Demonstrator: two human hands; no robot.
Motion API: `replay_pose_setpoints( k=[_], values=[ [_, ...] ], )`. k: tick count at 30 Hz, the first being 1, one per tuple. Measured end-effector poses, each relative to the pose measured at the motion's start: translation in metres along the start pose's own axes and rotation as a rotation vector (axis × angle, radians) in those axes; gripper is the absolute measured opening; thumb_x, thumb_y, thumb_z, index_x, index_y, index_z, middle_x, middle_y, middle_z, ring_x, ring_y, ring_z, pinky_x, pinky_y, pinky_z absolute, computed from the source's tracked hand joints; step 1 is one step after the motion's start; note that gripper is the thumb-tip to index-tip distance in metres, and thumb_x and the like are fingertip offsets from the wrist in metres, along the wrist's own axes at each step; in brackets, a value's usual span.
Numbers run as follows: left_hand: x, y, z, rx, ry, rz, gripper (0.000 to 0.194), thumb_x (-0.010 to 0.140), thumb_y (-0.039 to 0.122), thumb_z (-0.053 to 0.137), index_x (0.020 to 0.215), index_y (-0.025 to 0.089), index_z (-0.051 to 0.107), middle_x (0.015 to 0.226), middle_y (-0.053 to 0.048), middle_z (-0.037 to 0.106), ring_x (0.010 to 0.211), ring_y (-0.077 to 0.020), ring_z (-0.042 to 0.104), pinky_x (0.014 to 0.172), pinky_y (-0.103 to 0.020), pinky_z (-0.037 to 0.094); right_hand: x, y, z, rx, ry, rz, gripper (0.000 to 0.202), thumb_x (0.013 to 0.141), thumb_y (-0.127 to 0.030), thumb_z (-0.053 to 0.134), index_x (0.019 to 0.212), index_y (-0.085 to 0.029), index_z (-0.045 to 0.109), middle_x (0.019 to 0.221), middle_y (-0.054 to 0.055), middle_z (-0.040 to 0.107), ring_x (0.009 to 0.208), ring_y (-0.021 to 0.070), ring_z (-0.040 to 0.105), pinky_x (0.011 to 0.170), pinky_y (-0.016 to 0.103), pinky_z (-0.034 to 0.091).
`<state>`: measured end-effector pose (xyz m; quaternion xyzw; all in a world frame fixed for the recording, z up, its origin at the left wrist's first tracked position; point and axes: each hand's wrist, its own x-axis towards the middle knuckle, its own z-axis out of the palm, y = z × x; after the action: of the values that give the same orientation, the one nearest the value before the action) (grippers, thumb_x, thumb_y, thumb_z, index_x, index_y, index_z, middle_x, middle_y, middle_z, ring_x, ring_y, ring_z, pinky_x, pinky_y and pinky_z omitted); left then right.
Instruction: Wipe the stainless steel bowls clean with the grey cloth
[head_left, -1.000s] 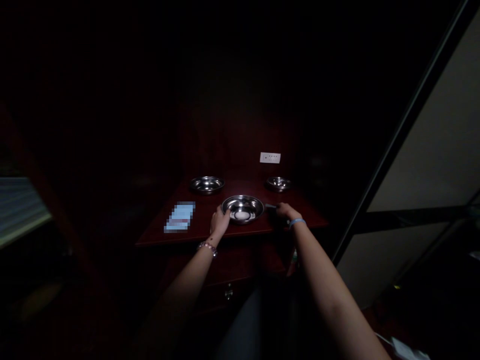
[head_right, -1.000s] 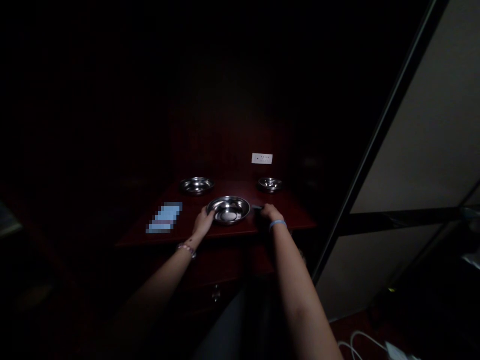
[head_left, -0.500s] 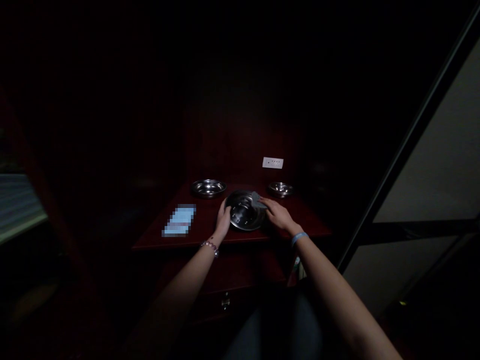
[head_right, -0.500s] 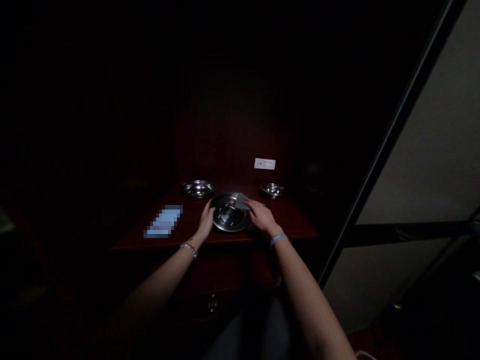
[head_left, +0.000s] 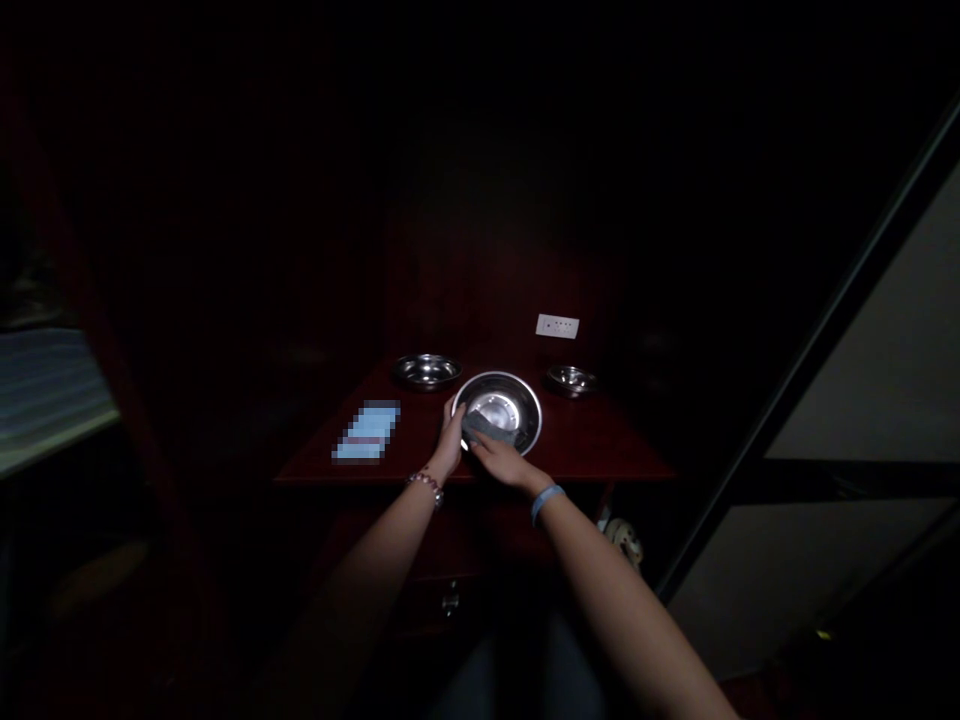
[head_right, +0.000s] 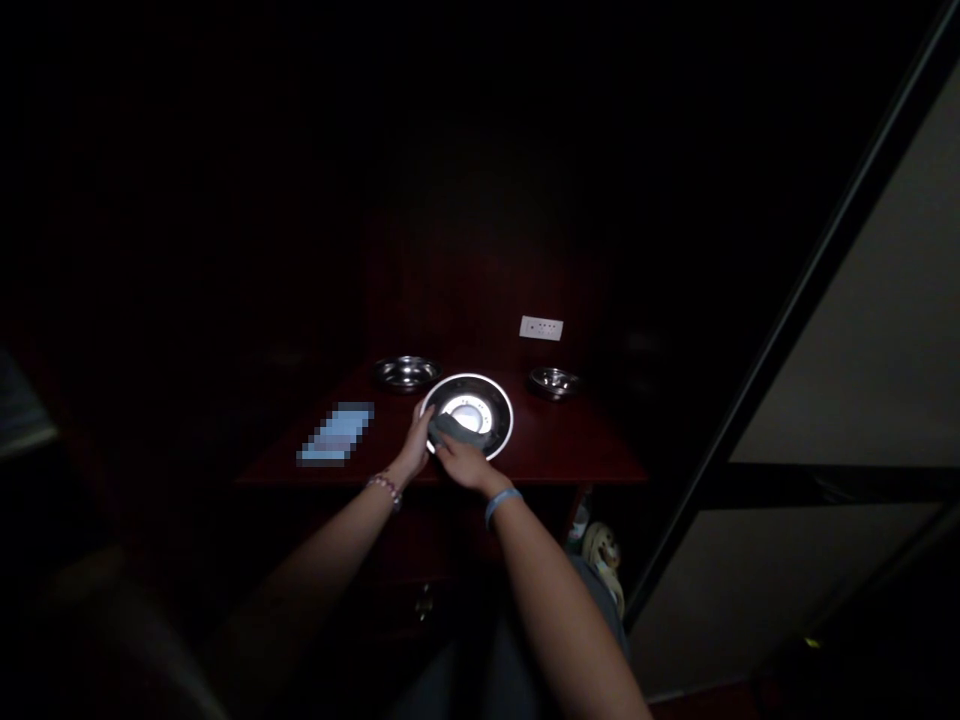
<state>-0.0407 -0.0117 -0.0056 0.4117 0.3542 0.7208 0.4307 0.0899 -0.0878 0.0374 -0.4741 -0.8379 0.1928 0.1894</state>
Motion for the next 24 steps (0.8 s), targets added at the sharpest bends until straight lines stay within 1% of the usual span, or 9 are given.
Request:
replay_pose_setpoints(
  k=[2,3,7,11,14,17,19,21,24],
  values=[
    [0.0,0.0,0.001,0.016,0.016,-0.068,0.046,0.091,0.038,0.057,0.13,0.015,0.063,0.131,-0.014,0.07,0.121,-0.0263,0.067,0.108,-0.044,0.05,-0.003,0.003,-0.001,0.002,-0.025,-0.033,0.058,0.106,-0.042,0.031,0.16,-0.022,0.037,0.164,0.005,0.04,0.153,0.0212,0.037,0.127,0.041,0.029],
    [0.0,0.0,0.001,0.021,0.015,-0.071,0.045,0.091,0.04,0.057,0.126,0.015,0.065,0.128,-0.014,0.072,0.119,-0.0264,0.068,0.107,-0.044,0.051,-0.006,0.006,-0.003,-0.018,-0.05,-0.051,0.058,0.106,-0.041,0.033,0.161,-0.021,0.036,0.165,0.005,0.039,0.154,0.0211,0.035,0.127,0.041,0.029],
    [-0.002,0.003,0.003,0.012,0.019,-0.017,0.049,0.087,0.047,0.062,0.121,0.013,0.069,0.126,-0.015,0.072,0.114,-0.0274,0.069,0.103,-0.042,0.053,-0.019,0.013,-0.018,-0.166,-0.184,-0.057,0.061,0.104,-0.041,0.039,0.162,-0.022,0.033,0.165,0.005,0.038,0.154,0.0233,0.034,0.127,0.04,0.029],
    [-0.005,0.007,0.005,0.03,0.016,-0.008,0.053,0.081,0.052,0.069,0.115,0.011,0.073,0.12,-0.015,0.075,0.112,-0.0293,0.069,0.1,-0.043,0.054,-0.028,0.018,-0.04,-0.384,-0.284,0.116,0.057,0.098,-0.033,0.05,0.155,-0.032,0.046,0.163,0.001,0.042,0.152,0.0284,0.038,0.128,0.051,0.024],
    [-0.007,0.01,0.005,0.068,0.001,-0.018,0.052,0.079,0.055,0.07,0.109,0.013,0.075,0.113,-0.013,0.077,0.108,-0.0297,0.07,0.096,-0.042,0.056,-0.03,0.021,-0.05,-0.492,-0.215,0.239,0.057,0.094,-0.027,0.052,0.151,-0.032,0.052,0.163,0.004,0.041,0.155,0.029,0.031,0.129,0.057,0.015],
    [-0.008,0.012,0.005,0.078,-0.001,-0.029,0.05,0.079,0.055,0.071,0.107,0.013,0.076,0.11,-0.012,0.078,0.106,-0.0296,0.07,0.095,-0.042,0.056,-0.029,0.018,-0.048,-0.545,-0.142,0.321,0.06,0.092,-0.025,0.052,0.152,-0.026,0.051,0.165,0.009,0.037,0.158,0.0302,0.024,0.129,0.058,0.007],
    [-0.009,0.012,0.005,0.071,0.001,-0.028,0.05,0.08,0.053,0.07,0.108,0.013,0.075,0.112,-0.012,0.078,0.108,-0.0297,0.07,0.097,-0.043,0.055,-0.026,0.013,-0.042,-0.549,-0.15,0.345,0.062,0.091,-0.025,0.053,0.153,-0.02,0.05,0.164,0.014,0.037,0.157,0.0331,0.025,0.129,0.059,0.006],
    [-0.008,0.011,0.005,0.063,0.002,-0.011,0.05,0.081,0.052,0.068,0.111,0.013,0.075,0.116,-0.013,0.077,0.111,-0.0298,0.069,0.101,-0.044,0.054,-0.024,0.007,-0.035,-0.535,-0.18,0.33,0.06,0.093,-0.026,0.052,0.153,-0.018,0.049,0.163,0.014,0.04,0.155,0.0333,0.03,0.128,0.058,0.012],
    [-0.006,0.009,0.005,0.053,0.01,0.021,0.05,0.082,0.052,0.066,0.114,0.013,0.073,0.12,-0.014,0.075,0.114,-0.0298,0.068,0.104,-0.044,0.052,-0.022,-0.001,-0.025,-0.445,-0.216,0.21,0.054,0.099,-0.029,0.043,0.152,-0.02,0.05,0.16,0.012,0.046,0.15,0.0289,0.041,0.127,0.052,0.024]
  ],
)
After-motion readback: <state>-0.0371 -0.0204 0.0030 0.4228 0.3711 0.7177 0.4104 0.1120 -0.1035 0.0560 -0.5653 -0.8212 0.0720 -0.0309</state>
